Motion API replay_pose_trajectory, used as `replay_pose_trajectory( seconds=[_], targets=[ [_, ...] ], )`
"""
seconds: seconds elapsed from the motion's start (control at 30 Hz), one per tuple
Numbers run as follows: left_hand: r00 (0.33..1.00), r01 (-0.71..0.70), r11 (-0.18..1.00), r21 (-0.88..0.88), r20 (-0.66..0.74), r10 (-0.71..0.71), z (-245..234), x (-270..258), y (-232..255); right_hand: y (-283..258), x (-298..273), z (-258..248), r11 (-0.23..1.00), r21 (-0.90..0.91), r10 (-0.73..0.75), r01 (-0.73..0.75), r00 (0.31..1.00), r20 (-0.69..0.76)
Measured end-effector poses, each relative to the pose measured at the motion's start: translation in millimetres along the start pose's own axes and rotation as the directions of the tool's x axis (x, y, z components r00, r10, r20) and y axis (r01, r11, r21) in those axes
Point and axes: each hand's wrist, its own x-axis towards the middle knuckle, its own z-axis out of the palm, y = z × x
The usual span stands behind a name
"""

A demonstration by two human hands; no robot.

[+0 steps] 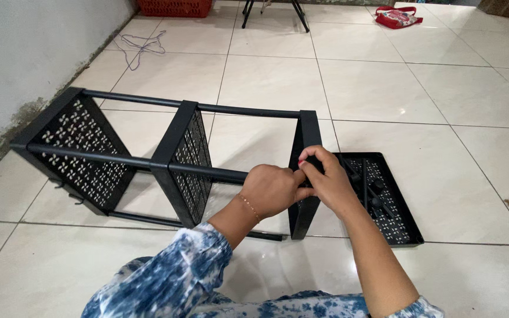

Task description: The person disassembles a black metal shelving unit with perforated side panels. They remove caster wheels, detach side panels, and separate connecting rods, placing the parts on the floor.

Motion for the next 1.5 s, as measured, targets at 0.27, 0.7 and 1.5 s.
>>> replay_pose_trajectory(
  seconds=[0.27,0.7,1.5],
  targets=[
    [0.997,0.079,0.993,-0.083,0.026,-0.077,-16.7,-1.7,12.9,3.1,37.7,-1.7,0.976,0.045,0.212,-0.211,0.977,-0.032],
    [0.923,0.072,0.982,-0.177,-0.361,-0.133,-2.9,38.8,-29.6,1.2,42.8,8.5,0.952,0.137,0.277,-0.273,0.961,-0.017],
    [0.997,0.072,0.997,0.008,0.026,-0.073,39.0,101.0,-73.2,22.8,83.1,-12.6,0.997,-0.039,0.071,-0.071,0.997,-0.001]
  ],
)
